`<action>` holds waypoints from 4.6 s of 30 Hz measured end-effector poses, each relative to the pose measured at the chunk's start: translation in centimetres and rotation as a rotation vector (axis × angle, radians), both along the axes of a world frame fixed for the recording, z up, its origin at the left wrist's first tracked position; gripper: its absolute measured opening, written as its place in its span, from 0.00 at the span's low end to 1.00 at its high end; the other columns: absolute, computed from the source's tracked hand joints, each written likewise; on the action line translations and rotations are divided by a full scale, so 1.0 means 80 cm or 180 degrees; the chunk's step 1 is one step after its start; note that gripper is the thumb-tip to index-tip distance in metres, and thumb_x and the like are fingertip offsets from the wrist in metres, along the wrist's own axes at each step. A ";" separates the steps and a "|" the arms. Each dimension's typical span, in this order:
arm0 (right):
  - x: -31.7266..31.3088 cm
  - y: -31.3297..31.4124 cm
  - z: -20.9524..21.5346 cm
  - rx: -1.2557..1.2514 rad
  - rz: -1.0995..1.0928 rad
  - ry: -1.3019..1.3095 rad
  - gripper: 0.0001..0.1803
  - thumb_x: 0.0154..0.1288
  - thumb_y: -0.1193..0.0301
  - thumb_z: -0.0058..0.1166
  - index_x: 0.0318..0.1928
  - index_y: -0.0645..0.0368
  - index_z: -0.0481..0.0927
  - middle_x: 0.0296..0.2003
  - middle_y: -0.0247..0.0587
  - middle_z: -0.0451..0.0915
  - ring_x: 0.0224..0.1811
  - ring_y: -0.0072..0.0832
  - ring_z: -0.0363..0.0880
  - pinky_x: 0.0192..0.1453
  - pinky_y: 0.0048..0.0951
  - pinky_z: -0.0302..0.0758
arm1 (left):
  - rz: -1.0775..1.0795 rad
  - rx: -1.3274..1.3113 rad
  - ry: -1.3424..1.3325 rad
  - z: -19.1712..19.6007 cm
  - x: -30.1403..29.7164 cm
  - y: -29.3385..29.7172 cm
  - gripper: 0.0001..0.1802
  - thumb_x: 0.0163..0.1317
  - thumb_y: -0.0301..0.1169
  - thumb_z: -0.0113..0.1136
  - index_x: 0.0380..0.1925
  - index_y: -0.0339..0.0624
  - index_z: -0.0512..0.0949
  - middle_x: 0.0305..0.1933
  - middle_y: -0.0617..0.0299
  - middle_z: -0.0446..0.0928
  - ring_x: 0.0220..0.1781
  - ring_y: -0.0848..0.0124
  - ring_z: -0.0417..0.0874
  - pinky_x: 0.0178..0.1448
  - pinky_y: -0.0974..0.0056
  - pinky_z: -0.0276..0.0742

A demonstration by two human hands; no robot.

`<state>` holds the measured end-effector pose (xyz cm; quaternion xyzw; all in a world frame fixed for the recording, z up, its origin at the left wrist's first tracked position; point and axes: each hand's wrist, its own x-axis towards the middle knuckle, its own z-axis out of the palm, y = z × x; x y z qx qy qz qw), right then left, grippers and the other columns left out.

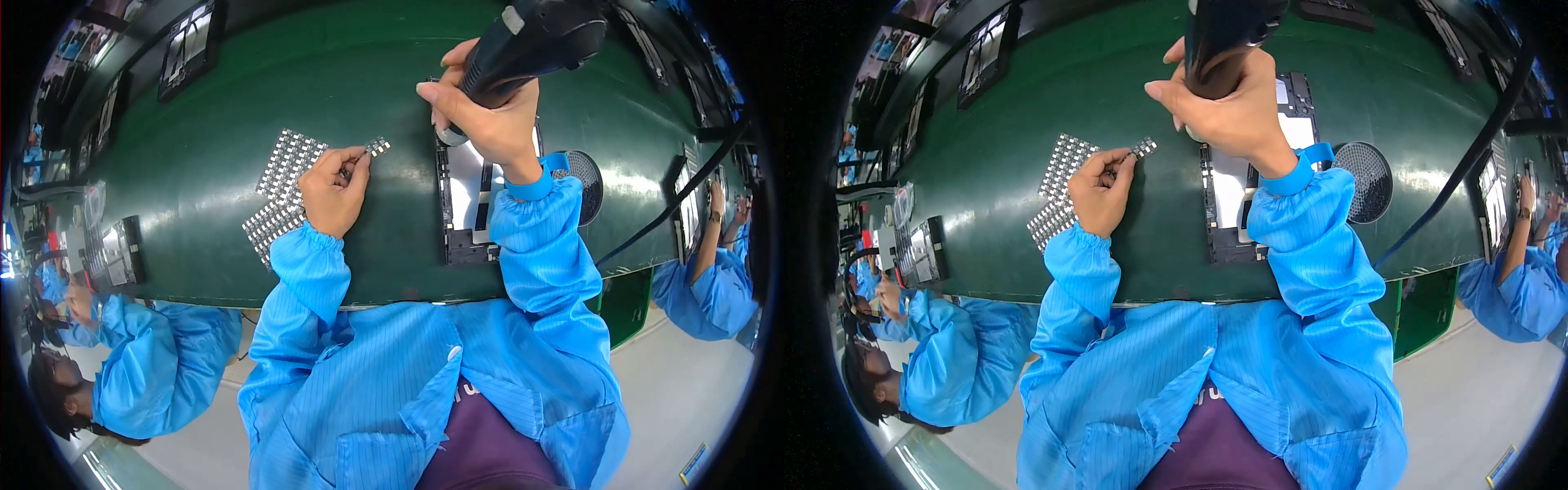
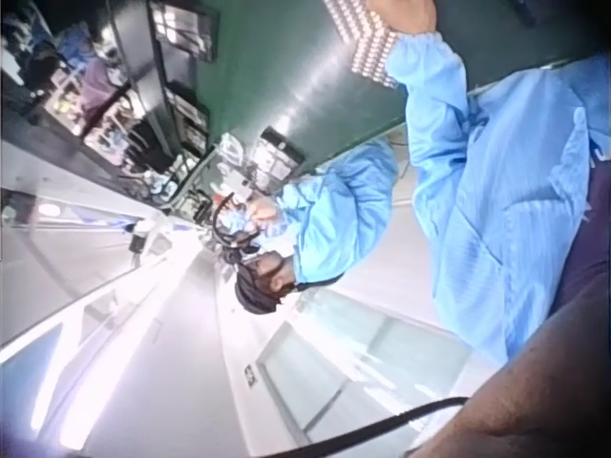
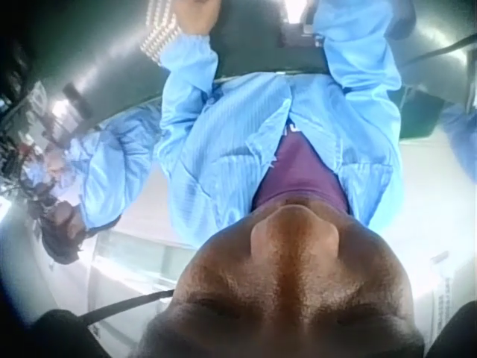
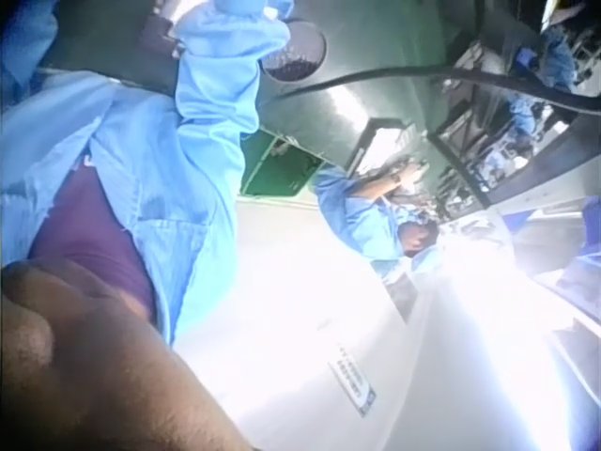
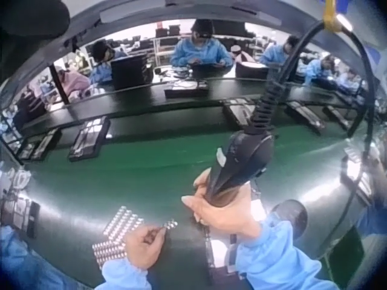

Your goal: Assembling small electronic components onto a screen or device frame using an electric screwdriver on a factory production line.

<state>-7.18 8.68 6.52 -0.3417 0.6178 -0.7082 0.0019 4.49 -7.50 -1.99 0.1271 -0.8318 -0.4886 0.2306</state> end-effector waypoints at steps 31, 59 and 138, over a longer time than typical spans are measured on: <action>0.011 0.016 0.005 -0.0160 -0.0019 0.0130 0.17 0.50 0.87 0.57 0.41 0.65 0.68 0.19 0.40 0.75 0.18 0.23 0.75 0.22 0.22 0.72 | -0.0180 0.0163 0.0463 -0.007 -0.006 -0.003 0.12 0.55 0.13 0.46 0.35 0.31 0.77 0.39 0.52 0.79 0.32 0.70 0.82 0.34 0.71 0.78; 0.026 0.131 -0.039 -0.0205 -0.1193 -0.0676 0.20 0.49 0.87 0.56 0.43 0.64 0.68 0.18 0.35 0.73 0.17 0.19 0.71 0.21 0.19 0.68 | -0.1083 -0.2783 0.0338 0.018 -0.185 -0.008 0.18 0.50 0.31 0.62 0.42 0.36 0.75 0.51 0.52 0.74 0.53 0.52 0.74 0.57 0.54 0.69; -0.047 0.283 -0.056 -0.0242 -0.2522 -0.0143 0.16 0.49 0.77 0.66 0.37 0.66 0.73 0.19 0.34 0.76 0.17 0.21 0.74 0.23 0.20 0.71 | -0.2463 -0.0748 0.0708 0.020 -0.001 0.177 0.12 0.43 0.15 0.61 0.31 0.33 0.78 0.34 0.53 0.80 0.40 0.59 0.82 0.50 0.54 0.75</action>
